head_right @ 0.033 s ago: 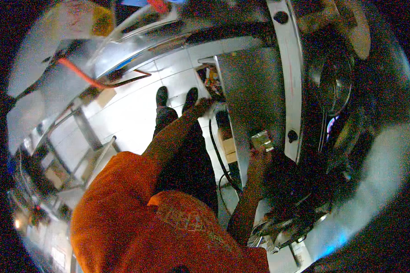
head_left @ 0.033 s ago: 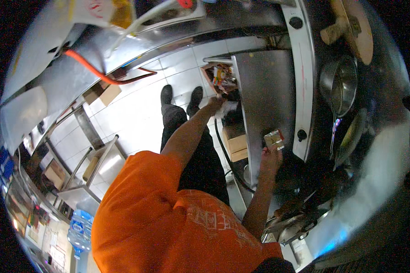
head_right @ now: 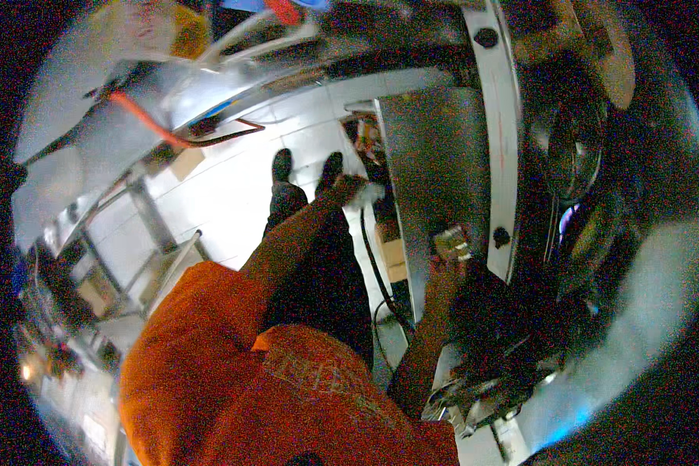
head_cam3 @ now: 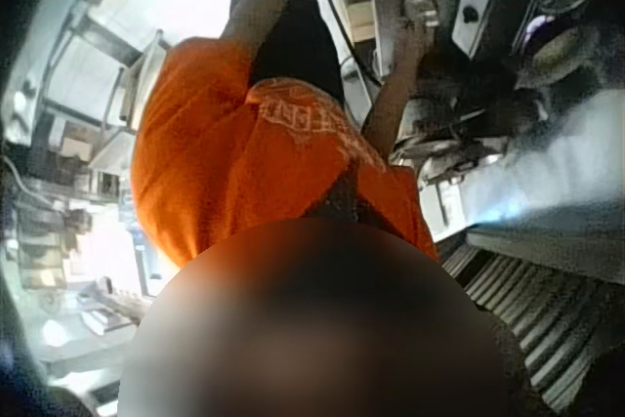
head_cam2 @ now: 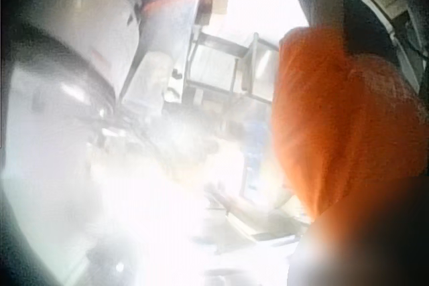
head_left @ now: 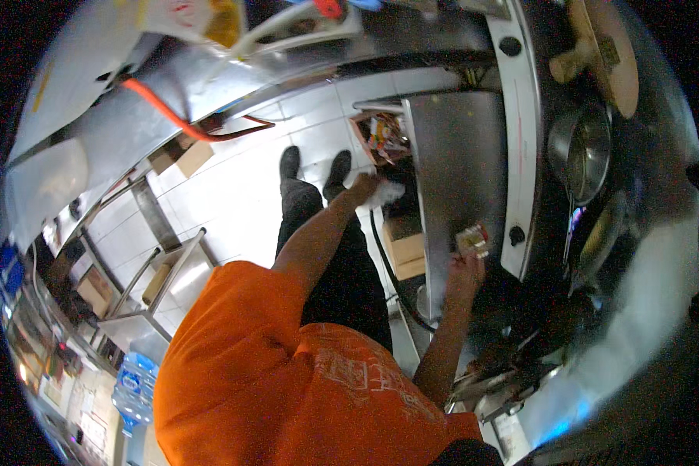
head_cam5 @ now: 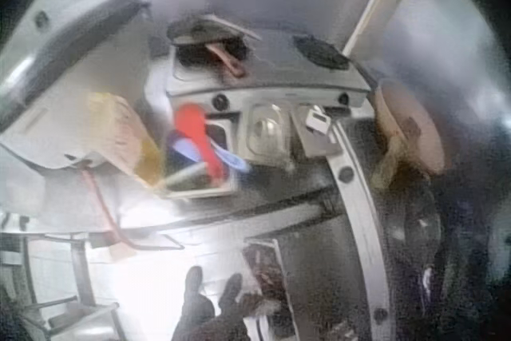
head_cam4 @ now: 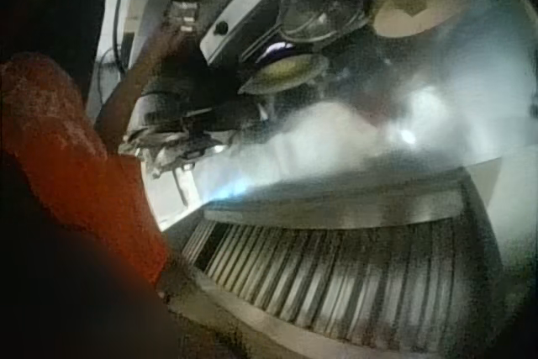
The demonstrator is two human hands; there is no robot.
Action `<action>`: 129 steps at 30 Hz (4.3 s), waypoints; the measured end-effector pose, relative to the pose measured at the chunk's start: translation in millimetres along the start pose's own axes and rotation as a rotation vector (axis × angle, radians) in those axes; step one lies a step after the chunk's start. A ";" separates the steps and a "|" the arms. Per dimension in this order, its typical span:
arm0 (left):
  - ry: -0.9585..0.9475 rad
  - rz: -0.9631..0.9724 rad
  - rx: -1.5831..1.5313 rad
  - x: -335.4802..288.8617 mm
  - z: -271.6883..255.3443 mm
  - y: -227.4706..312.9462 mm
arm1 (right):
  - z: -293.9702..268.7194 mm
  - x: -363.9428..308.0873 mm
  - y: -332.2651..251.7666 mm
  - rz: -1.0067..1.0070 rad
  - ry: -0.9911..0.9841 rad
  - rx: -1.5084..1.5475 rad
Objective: The person transfers cooked patties from a pan to a plate, writes in a notebook, then retrieves and cuts open several small packets, adding their contents to a metal bowl. The person also handles a plastic bag and places it in a fryer basket.
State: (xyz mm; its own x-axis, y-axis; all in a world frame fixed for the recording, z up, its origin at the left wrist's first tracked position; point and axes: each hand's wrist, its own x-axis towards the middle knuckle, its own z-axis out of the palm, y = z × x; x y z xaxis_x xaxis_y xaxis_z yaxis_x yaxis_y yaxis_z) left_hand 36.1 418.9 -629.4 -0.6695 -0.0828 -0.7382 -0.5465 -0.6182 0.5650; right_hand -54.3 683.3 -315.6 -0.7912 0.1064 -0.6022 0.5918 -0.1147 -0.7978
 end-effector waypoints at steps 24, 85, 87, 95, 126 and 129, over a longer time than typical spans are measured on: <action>1.965 0.200 0.339 -772.0 -798.8 96.1 | 397.0 -358.1 229.3 -0.475 -0.986 -0.922; -0.440 0.156 -0.438 -403.7 135.7 375.1 | 209.1 -330.5 -185.5 -1.399 0.233 -1.095; -0.564 0.230 -0.427 -390.6 180.3 398.2 | 191.1 -310.7 -218.4 -1.370 0.342 -1.190; -0.993 0.198 -0.567 -347.0 348.7 476.7 | 139.8 -209.8 -352.5 -1.410 0.519 -1.083; -1.068 -0.134 -0.581 -135.9 583.5 494.9 | 35.1 -13.7 -510.2 -1.062 0.581 -1.336; -1.098 -0.294 -0.671 -130.4 587.4 495.4 | 38.0 -13.4 -505.1 -1.120 0.571 -1.091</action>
State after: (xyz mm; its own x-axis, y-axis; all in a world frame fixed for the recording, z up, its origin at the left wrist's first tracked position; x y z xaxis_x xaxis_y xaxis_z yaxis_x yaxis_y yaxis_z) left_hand -442.9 582.7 -36.7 -0.8005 0.5964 0.0596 -0.5994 -0.7955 -0.0896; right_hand -348.6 702.2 96.5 -0.8613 0.0063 0.5080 -0.1753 0.9348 -0.3088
